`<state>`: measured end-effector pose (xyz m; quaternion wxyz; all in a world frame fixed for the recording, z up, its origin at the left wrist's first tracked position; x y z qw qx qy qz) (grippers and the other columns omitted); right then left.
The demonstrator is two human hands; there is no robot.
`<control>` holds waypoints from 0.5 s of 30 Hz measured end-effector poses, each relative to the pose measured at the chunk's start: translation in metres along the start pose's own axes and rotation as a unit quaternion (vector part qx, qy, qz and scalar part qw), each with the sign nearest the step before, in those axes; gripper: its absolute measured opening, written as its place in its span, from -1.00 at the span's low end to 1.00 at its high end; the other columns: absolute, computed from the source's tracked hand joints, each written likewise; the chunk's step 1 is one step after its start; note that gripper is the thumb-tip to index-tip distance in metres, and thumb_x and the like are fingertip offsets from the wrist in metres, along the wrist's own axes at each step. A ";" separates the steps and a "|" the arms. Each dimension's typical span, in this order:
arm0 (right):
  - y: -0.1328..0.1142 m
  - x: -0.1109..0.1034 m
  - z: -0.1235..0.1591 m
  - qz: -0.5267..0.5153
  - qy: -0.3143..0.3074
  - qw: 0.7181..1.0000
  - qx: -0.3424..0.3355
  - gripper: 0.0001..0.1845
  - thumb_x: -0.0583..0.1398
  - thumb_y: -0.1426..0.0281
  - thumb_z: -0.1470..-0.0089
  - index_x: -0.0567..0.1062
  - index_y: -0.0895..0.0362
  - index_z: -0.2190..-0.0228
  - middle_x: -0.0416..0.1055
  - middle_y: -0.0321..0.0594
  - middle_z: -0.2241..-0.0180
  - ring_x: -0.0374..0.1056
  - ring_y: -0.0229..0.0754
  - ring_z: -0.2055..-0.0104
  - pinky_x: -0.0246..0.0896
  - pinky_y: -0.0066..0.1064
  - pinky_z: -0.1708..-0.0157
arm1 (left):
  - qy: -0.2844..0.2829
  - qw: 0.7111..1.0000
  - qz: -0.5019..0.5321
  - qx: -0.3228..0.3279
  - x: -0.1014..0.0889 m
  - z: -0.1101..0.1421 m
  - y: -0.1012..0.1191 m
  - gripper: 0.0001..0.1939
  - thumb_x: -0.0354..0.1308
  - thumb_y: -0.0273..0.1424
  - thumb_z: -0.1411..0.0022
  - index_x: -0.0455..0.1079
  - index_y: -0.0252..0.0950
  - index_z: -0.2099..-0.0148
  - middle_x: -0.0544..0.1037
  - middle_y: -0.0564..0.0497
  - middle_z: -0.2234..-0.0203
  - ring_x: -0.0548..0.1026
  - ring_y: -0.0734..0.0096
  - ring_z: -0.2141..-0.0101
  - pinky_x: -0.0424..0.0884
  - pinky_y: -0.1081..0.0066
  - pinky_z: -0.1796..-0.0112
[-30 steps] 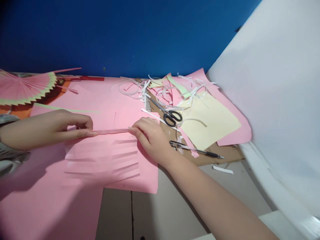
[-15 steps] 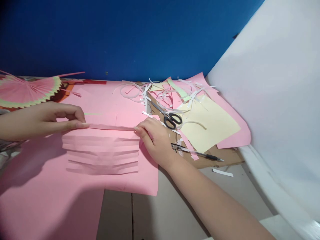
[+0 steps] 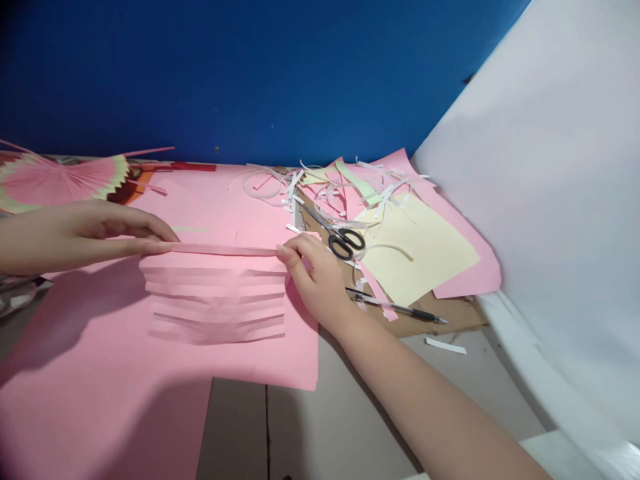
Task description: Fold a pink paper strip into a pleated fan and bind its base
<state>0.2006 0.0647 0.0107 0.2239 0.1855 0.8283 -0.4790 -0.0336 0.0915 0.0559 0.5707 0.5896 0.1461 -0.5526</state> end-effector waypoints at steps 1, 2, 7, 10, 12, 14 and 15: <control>0.001 0.001 -0.001 -0.006 -0.013 1.000 0.013 -0.77 0.03 0.34 -0.19 0.30 0.12 0.50 0.25 -0.32 0.51 0.19 -0.27 0.41 0.09 -0.40 0.34 | 0.001 1.000 -0.001 -0.008 0.001 0.000 0.000 -0.73 0.06 -0.28 -0.22 0.40 -0.28 0.09 0.53 0.12 0.23 0.36 0.45 0.28 0.20 0.53 0.26; 0.003 0.004 -0.001 -0.019 -0.036 0.999 0.029 -0.76 0.02 0.33 -0.19 0.31 0.12 0.49 0.25 -0.33 0.52 0.20 -0.29 0.44 0.10 -0.42 0.37 | 0.003 1.000 -0.004 -0.013 0.001 -0.001 0.001 -0.71 0.06 -0.23 -0.22 0.40 -0.26 0.08 0.52 0.12 0.22 0.37 0.43 0.26 0.21 0.51 0.24; 0.000 0.023 0.003 -0.072 -0.168 0.982 0.053 -0.83 0.10 0.29 -0.13 0.39 0.13 0.38 0.37 -0.32 0.46 0.28 -0.30 0.42 0.13 -0.47 0.42 | 0.058 0.996 -0.052 0.041 0.005 -0.007 0.009 -0.72 0.04 -0.13 -0.20 0.43 -0.15 0.18 0.54 0.14 0.30 0.41 0.39 0.31 0.24 0.49 0.31; -0.004 0.019 0.003 -0.026 -0.110 0.993 0.020 -0.88 0.10 0.34 -0.14 0.40 0.12 0.38 0.39 -0.28 0.43 0.30 -0.26 0.37 0.16 -0.42 0.36 | 0.101 0.987 -0.091 0.084 0.007 -0.009 0.015 -0.73 0.01 -0.14 -0.21 0.44 -0.13 0.20 0.55 0.13 0.30 0.45 0.36 0.30 0.28 0.46 0.30; -0.009 0.008 0.002 0.020 -0.037 0.999 -0.027 -0.93 0.10 0.42 -0.13 0.40 0.10 0.35 0.39 -0.25 0.39 0.31 -0.22 0.30 0.19 -0.36 0.29 | 0.153 0.969 -0.136 0.138 0.005 -0.006 0.024 -0.74 -0.01 -0.21 -0.24 0.43 -0.20 0.18 0.55 0.06 0.29 0.46 0.34 0.28 0.31 0.41 0.24; -0.021 -0.007 0.003 0.074 0.049 0.990 -0.106 -0.88 0.12 0.50 -0.09 0.39 0.07 0.30 0.40 -0.23 0.34 0.31 -0.19 0.25 0.20 -0.30 0.23 | 0.241 0.924 -0.189 0.231 0.000 0.007 0.039 -0.80 -0.01 -0.35 -0.26 0.41 -0.27 0.17 0.54 0.01 0.30 0.45 0.35 0.26 0.33 0.37 0.18; -0.029 -0.015 0.004 0.104 0.089 0.978 -0.156 -0.82 0.13 0.54 -0.06 0.39 0.05 0.29 0.40 -0.23 0.33 0.32 -0.18 0.24 0.20 -0.29 0.23 | 0.290 0.890 -0.214 0.280 -0.002 0.016 0.045 -0.82 -0.01 -0.43 -0.25 0.40 -0.29 0.17 0.53 0.01 0.30 0.44 0.37 0.25 0.33 0.35 0.15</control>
Point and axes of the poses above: each hand's wrist, its own z-axis away from the middle knuckle, its own x-axis out of the palm, y = z × x, the point moved 6 cm from there along -z, towards the middle knuckle
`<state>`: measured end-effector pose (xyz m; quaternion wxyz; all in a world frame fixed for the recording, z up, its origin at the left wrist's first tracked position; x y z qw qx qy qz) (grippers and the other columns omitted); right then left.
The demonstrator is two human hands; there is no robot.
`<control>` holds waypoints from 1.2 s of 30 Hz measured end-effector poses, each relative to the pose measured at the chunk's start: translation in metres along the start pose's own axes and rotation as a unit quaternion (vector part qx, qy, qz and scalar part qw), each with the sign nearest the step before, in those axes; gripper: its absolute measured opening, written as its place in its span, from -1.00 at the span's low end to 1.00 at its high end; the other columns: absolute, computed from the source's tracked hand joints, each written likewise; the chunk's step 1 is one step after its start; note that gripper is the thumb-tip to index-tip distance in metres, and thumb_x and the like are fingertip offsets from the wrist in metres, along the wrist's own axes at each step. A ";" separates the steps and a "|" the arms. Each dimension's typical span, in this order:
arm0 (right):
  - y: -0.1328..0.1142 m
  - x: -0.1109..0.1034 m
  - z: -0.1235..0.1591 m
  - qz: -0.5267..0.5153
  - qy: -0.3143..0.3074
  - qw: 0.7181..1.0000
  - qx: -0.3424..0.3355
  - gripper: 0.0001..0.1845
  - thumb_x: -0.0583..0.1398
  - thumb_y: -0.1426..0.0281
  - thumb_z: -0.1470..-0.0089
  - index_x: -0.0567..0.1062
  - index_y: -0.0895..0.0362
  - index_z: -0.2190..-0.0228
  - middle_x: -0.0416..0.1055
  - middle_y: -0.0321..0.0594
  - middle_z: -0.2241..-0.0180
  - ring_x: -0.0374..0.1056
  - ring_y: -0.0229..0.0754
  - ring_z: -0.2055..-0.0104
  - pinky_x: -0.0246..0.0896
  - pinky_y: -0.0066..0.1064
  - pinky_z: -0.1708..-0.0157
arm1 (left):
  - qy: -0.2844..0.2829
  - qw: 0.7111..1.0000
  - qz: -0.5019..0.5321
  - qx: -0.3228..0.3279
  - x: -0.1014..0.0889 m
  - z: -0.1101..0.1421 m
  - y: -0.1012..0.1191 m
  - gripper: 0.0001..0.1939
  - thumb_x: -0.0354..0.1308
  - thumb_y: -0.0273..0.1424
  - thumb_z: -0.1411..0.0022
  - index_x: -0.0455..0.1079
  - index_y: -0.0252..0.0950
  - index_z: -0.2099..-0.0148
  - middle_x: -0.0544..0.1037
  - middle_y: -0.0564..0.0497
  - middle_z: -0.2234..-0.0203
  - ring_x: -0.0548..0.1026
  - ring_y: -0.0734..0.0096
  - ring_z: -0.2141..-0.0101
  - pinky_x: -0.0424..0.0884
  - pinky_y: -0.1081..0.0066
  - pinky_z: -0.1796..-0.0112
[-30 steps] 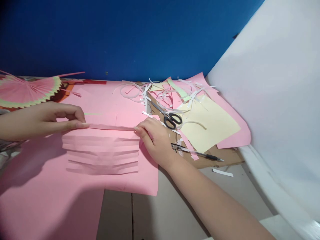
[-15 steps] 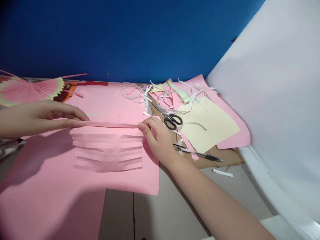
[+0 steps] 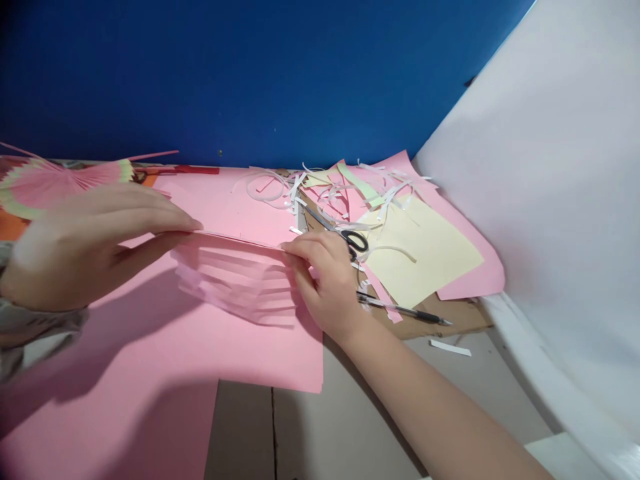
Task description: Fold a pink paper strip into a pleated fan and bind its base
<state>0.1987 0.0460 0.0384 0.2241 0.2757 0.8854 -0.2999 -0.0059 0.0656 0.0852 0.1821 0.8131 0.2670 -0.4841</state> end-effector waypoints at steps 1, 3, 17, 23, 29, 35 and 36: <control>-0.008 -0.010 -0.002 0.033 0.049 0.996 -0.060 -0.78 0.15 0.57 -0.02 0.40 0.04 0.29 0.41 -0.26 0.35 0.32 -0.18 0.27 0.21 -0.28 0.24 | 0.051 0.997 -0.027 0.051 -0.009 0.003 0.007 -0.81 0.01 -0.51 -0.22 0.38 -0.29 0.15 0.52 0.03 0.28 0.44 0.38 0.23 0.34 0.33 0.14; -0.023 -0.022 -0.004 0.096 0.097 0.975 -0.178 -0.72 0.20 0.60 0.05 0.41 0.01 0.32 0.42 -0.32 0.37 0.32 -0.22 0.33 0.22 -0.32 0.29 | 0.120 0.983 -0.078 0.118 -0.022 0.012 0.016 -0.69 0.05 -0.61 -0.14 0.34 -0.29 0.06 0.49 0.06 0.20 0.41 0.36 0.17 0.34 0.28 0.12; 0.007 0.051 0.011 0.155 -0.287 0.944 -0.052 -0.86 0.03 0.40 -0.18 0.37 0.11 0.27 0.36 -0.18 0.20 0.20 -0.15 0.13 -0.03 -0.27 0.08 | -0.242 0.969 -0.040 0.019 0.070 0.015 -0.015 -0.78 -0.10 -0.38 -0.29 0.37 -0.30 0.24 0.45 -0.05 0.24 0.39 0.33 0.26 0.30 0.34 0.22; 0.004 0.057 0.016 0.155 -0.324 0.928 -0.094 -0.87 0.04 0.50 -0.15 0.39 0.19 0.29 0.33 -0.11 0.25 0.18 -0.15 0.23 0.05 -0.34 0.22 | -0.248 0.967 -0.047 -0.019 0.072 0.015 0.002 -0.78 -0.10 -0.36 -0.29 0.34 -0.31 0.24 0.42 -0.05 0.28 0.37 0.27 0.25 0.28 0.28 0.21; 0.005 0.063 0.013 0.130 -0.309 0.939 -0.083 -0.88 0.04 0.50 -0.15 0.38 0.21 0.31 0.32 -0.11 0.29 0.17 -0.15 0.26 0.07 -0.35 0.29 | -0.212 0.974 -0.024 -0.072 0.088 0.005 0.016 -0.79 -0.08 -0.35 -0.29 0.34 -0.33 0.25 0.40 -0.06 0.30 0.35 0.28 0.28 0.31 0.30 0.25; 0.003 0.062 0.011 0.107 -0.312 0.941 -0.073 -0.87 0.04 0.49 -0.15 0.39 0.19 0.34 0.31 -0.15 0.31 0.17 -0.19 0.29 0.04 -0.37 0.33 | -0.249 0.964 -0.095 -0.008 0.086 0.012 0.028 -0.79 -0.07 -0.60 -0.19 0.38 -0.33 0.26 0.42 -0.08 0.31 0.36 0.20 0.30 0.31 0.24 0.29; 0.001 0.062 0.013 0.105 -0.318 0.939 -0.079 -0.87 0.04 0.49 -0.15 0.39 0.19 0.34 0.31 -0.16 0.32 0.16 -0.20 0.29 0.04 -0.37 0.33 | -0.250 0.963 -0.097 -0.014 0.084 0.017 0.029 -0.80 -0.05 -0.61 -0.17 0.38 -0.33 0.29 0.41 -0.07 0.32 0.36 0.21 0.31 0.31 0.23 0.29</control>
Point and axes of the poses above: each hand's wrist, its own z-axis away from the middle knuckle, its own x-axis out of the palm, y = z × x, the point moved 6 cm from there along -z, towards the middle knuckle
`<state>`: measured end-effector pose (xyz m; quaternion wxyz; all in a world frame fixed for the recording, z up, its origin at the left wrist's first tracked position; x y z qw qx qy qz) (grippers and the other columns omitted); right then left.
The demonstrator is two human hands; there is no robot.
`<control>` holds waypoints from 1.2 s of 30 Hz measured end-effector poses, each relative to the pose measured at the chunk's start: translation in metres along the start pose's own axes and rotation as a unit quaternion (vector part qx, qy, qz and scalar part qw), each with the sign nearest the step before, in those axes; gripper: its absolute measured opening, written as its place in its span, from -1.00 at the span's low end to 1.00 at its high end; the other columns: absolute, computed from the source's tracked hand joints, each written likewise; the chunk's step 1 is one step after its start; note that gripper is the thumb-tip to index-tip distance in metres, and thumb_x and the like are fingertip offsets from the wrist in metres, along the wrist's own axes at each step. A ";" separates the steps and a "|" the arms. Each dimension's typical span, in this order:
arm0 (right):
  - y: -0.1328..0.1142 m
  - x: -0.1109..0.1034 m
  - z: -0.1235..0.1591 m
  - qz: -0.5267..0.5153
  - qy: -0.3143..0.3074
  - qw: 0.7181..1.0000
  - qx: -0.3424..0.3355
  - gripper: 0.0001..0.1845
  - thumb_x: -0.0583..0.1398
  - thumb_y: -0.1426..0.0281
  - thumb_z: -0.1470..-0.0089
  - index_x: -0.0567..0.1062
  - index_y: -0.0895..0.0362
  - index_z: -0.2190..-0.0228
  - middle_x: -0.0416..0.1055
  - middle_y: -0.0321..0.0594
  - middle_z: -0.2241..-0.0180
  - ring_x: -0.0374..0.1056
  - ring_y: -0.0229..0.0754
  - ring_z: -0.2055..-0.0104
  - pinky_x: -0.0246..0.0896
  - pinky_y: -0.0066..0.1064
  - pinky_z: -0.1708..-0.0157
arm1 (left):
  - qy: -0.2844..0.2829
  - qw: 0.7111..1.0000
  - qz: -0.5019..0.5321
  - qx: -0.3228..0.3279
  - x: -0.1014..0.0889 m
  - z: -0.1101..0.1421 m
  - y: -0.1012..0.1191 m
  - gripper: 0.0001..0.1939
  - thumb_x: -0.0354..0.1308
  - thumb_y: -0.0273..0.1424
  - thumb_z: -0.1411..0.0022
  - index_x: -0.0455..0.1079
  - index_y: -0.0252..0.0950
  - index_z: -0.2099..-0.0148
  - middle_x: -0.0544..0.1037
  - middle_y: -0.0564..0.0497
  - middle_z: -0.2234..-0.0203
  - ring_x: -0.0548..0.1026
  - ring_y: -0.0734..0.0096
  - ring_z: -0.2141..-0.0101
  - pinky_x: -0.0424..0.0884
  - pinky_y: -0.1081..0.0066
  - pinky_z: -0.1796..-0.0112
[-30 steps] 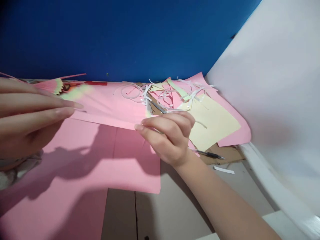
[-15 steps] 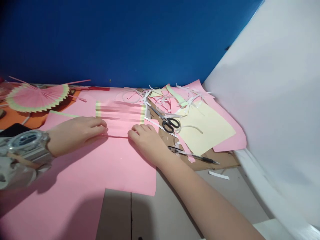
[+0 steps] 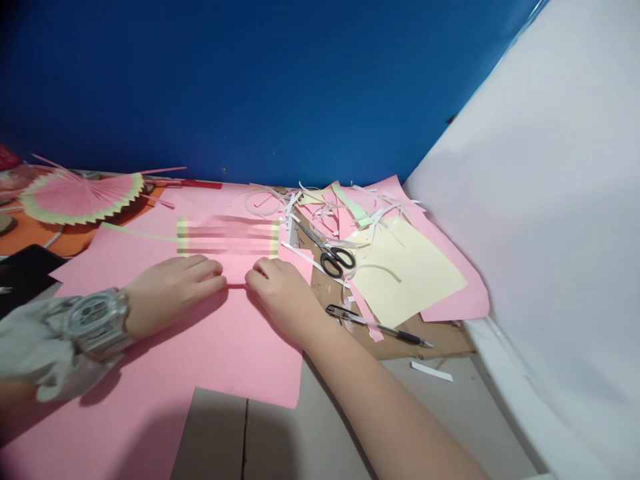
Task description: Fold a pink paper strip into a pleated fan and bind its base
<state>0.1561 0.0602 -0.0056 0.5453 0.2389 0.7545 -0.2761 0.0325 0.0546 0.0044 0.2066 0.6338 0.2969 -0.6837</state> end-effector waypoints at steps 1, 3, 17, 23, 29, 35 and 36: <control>-0.003 0.000 0.001 -0.001 -0.007 1.000 -0.008 -0.88 0.05 0.49 -0.15 0.39 0.19 0.34 0.30 -0.16 0.31 0.16 -0.20 0.29 0.04 -0.37 0.33 | -0.002 1.000 0.011 -0.004 0.001 0.007 0.001 -0.81 -0.03 -0.62 -0.15 0.38 -0.32 0.31 0.41 -0.06 0.34 0.36 0.22 0.33 0.31 0.23 0.30; -0.010 0.001 0.004 -0.006 -0.023 0.999 -0.021 -0.89 0.05 0.49 -0.15 0.39 0.18 0.33 0.30 -0.17 0.30 0.15 -0.21 0.29 0.04 -0.36 0.29 | 0.013 0.998 0.055 -0.032 0.002 0.022 0.001 -0.83 -0.01 -0.59 -0.15 0.37 -0.30 0.32 0.40 -0.04 0.35 0.36 0.26 0.34 0.31 0.26 0.31; -0.025 0.006 0.000 -0.062 -0.072 0.995 -0.039 -0.86 0.03 0.50 -0.16 0.39 0.16 0.34 0.33 -0.19 0.30 0.16 -0.22 0.26 0.03 -0.36 0.27 | 0.087 0.953 0.263 -0.118 0.011 0.057 -0.005 -0.88 0.01 -0.40 -0.25 0.37 -0.22 0.21 0.40 0.00 0.28 0.34 0.32 0.25 0.27 0.30 0.22; -0.023 0.006 0.004 -0.066 -0.038 0.996 -0.047 -0.80 0.04 0.37 -0.19 0.40 0.19 0.39 0.36 -0.20 0.36 0.21 -0.21 0.27 0.06 -0.33 0.25 | 0.091 0.955 0.247 -0.135 0.014 0.062 -0.008 -0.82 -0.03 -0.48 -0.25 0.38 -0.17 0.24 0.41 0.05 0.31 0.34 0.34 0.28 0.22 0.30 0.23; -0.025 0.005 0.007 -0.045 -0.058 0.996 -0.049 -0.84 0.04 0.54 -0.13 0.42 0.18 0.35 0.37 -0.19 0.33 0.23 -0.21 0.26 0.07 -0.33 0.25 | 0.062 0.958 0.251 -0.124 0.024 0.067 -0.008 -0.78 -0.06 -0.49 -0.23 0.39 -0.16 0.23 0.42 0.05 0.37 0.34 0.34 0.35 0.23 0.29 0.29; -0.018 0.007 0.008 -0.088 -0.084 0.992 -0.015 -0.82 0.01 0.58 -0.11 0.39 0.17 0.35 0.35 -0.20 0.34 0.20 -0.22 0.28 0.06 -0.33 0.25 | 0.051 0.950 0.271 -0.143 0.024 0.063 -0.013 -0.81 -0.07 -0.41 -0.27 0.37 -0.21 0.27 0.40 0.01 0.36 0.33 0.32 0.33 0.25 0.28 0.31; -0.016 0.008 0.008 -0.090 -0.087 0.992 -0.007 -0.83 0.02 0.57 -0.11 0.38 0.17 0.37 0.34 -0.20 0.35 0.20 -0.21 0.28 0.06 -0.33 0.26 | 0.058 0.954 0.263 -0.135 0.023 0.062 -0.014 -0.84 -0.05 -0.39 -0.25 0.36 -0.21 0.28 0.40 0.02 0.36 0.33 0.32 0.34 0.25 0.28 0.30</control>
Point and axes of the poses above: each hand's wrist, its own z-axis away from the middle knuckle, its own x-axis out of the palm, y = z × x, the point moved 6 cm from there along -z, towards the middle knuckle
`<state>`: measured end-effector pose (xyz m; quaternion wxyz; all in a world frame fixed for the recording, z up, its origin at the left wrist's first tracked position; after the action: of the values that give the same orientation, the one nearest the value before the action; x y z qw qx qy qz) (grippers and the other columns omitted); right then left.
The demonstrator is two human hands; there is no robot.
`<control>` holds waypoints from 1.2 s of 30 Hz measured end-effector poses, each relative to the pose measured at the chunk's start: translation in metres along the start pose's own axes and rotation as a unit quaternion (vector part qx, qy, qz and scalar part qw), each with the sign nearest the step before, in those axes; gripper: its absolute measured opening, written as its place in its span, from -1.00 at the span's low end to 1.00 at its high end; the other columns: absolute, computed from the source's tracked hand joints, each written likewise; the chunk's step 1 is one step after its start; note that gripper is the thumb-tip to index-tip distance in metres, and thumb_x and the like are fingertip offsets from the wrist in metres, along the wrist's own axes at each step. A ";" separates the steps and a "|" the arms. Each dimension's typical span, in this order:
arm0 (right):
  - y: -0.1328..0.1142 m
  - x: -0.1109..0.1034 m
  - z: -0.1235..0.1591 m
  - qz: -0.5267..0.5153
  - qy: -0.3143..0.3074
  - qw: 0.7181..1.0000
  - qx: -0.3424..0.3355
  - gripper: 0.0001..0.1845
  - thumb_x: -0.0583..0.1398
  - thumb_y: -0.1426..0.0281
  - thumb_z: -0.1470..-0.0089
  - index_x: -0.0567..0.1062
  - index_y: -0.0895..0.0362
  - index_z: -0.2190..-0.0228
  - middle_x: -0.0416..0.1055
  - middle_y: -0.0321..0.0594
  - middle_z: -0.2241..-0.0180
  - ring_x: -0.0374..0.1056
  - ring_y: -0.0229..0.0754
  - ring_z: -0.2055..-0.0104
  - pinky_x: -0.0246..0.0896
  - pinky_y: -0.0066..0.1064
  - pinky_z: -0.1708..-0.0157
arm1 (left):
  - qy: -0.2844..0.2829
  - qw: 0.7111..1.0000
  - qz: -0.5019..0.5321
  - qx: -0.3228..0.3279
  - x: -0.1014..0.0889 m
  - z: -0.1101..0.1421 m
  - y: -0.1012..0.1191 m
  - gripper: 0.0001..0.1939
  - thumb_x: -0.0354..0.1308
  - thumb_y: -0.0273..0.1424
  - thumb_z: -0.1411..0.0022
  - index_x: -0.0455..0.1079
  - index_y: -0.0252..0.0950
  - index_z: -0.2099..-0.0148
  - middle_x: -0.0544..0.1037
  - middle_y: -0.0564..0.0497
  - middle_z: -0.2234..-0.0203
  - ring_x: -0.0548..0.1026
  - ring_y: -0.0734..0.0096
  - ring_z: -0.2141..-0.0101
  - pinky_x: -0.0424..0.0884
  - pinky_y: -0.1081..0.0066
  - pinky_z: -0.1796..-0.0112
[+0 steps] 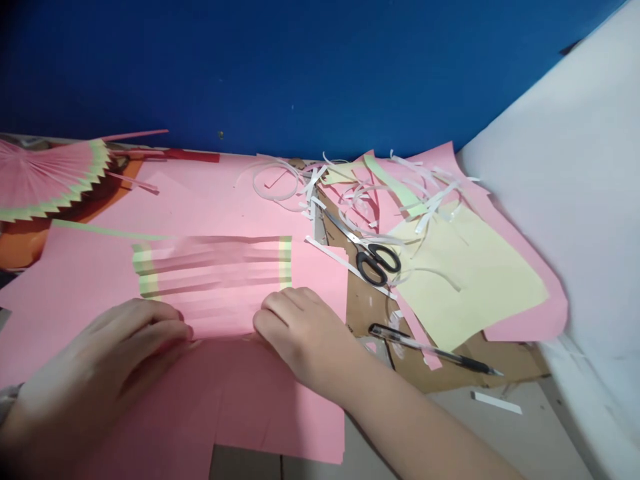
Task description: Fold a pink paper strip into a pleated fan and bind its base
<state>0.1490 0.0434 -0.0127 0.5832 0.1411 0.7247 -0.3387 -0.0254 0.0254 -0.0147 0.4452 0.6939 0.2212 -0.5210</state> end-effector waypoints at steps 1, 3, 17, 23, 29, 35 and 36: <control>0.002 0.001 0.000 0.001 -0.001 1.000 0.007 -0.85 0.03 0.57 -0.10 0.38 0.17 0.39 0.34 -0.21 0.37 0.19 -0.21 0.29 0.05 -0.33 0.27 | 0.007 1.000 -0.011 0.009 -0.001 -0.001 0.000 -0.87 -0.02 -0.38 -0.24 0.35 -0.21 0.28 0.40 0.03 0.37 0.33 0.32 0.34 0.25 0.27 0.30; 0.004 0.001 0.000 0.007 -0.002 1.000 0.018 -0.87 0.04 0.56 -0.10 0.37 0.17 0.40 0.33 -0.22 0.38 0.19 -0.22 0.30 0.04 -0.33 0.27 | 0.018 0.999 -0.032 0.012 -0.001 -0.001 -0.001 -0.88 -0.01 -0.36 -0.23 0.34 -0.21 0.30 0.39 0.04 0.38 0.33 0.33 0.36 0.23 0.26 0.28; 0.008 -0.002 -0.001 0.046 0.017 0.996 0.081 -0.80 0.05 0.37 -0.17 0.33 0.16 0.48 0.30 -0.19 0.39 0.12 -0.18 0.35 0.00 -0.32 0.35 | 0.003 0.998 -0.037 -0.053 0.000 0.002 -0.012 -0.84 -0.06 -0.34 -0.25 0.30 -0.21 0.34 0.38 0.02 0.40 0.29 0.26 0.36 0.18 0.21 0.31; 0.011 -0.005 0.000 0.055 0.036 0.994 0.086 -0.74 0.05 0.30 -0.18 0.34 0.14 0.49 0.30 -0.21 0.44 0.14 -0.18 0.36 0.02 -0.32 0.35 | 0.012 0.996 -0.062 -0.066 -0.001 0.003 -0.014 -0.85 -0.05 -0.34 -0.24 0.29 -0.21 0.37 0.39 0.01 0.40 0.32 0.26 0.35 0.19 0.21 0.30; 0.015 -0.004 -0.001 0.059 0.032 0.991 0.114 -0.70 0.03 0.26 -0.18 0.33 0.15 0.51 0.29 -0.21 0.45 0.15 -0.18 0.37 0.02 -0.32 0.36 | 0.007 0.995 -0.072 -0.075 -0.002 0.002 -0.014 -0.87 -0.07 -0.39 -0.24 0.24 -0.22 0.36 0.35 0.01 0.42 0.30 0.26 0.36 0.21 0.20 0.32; 0.020 -0.002 -0.002 0.060 0.019 0.989 0.130 -0.66 -0.01 0.24 -0.21 0.32 0.16 0.51 0.27 -0.20 0.46 0.14 -0.18 0.39 0.02 -0.31 0.38 | -0.018 0.989 -0.103 -0.104 0.000 0.005 -0.019 -0.87 -0.07 -0.40 -0.25 0.18 -0.21 0.38 0.30 0.01 0.45 0.26 0.25 0.38 0.20 0.19 0.36; 0.021 -0.002 -0.002 0.061 0.017 0.990 0.128 -0.66 -0.02 0.25 -0.21 0.32 0.16 0.52 0.27 -0.20 0.46 0.14 -0.18 0.39 0.01 -0.31 0.38 | -0.017 0.989 -0.099 -0.104 0.000 0.005 -0.019 -0.87 -0.09 -0.40 -0.25 0.18 -0.21 0.38 0.30 0.01 0.45 0.26 0.25 0.39 0.20 0.19 0.36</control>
<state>0.1605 0.0601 -0.0177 0.5677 0.2642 0.6751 -0.3901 -0.0431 0.0305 -0.0223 0.4652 0.6092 0.3340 -0.5485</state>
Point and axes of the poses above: each hand's wrist, its own z-axis away from the middle knuckle, its own x-axis out of the palm, y = z × x, the point moved 6 cm from there along -z, towards the middle knuckle
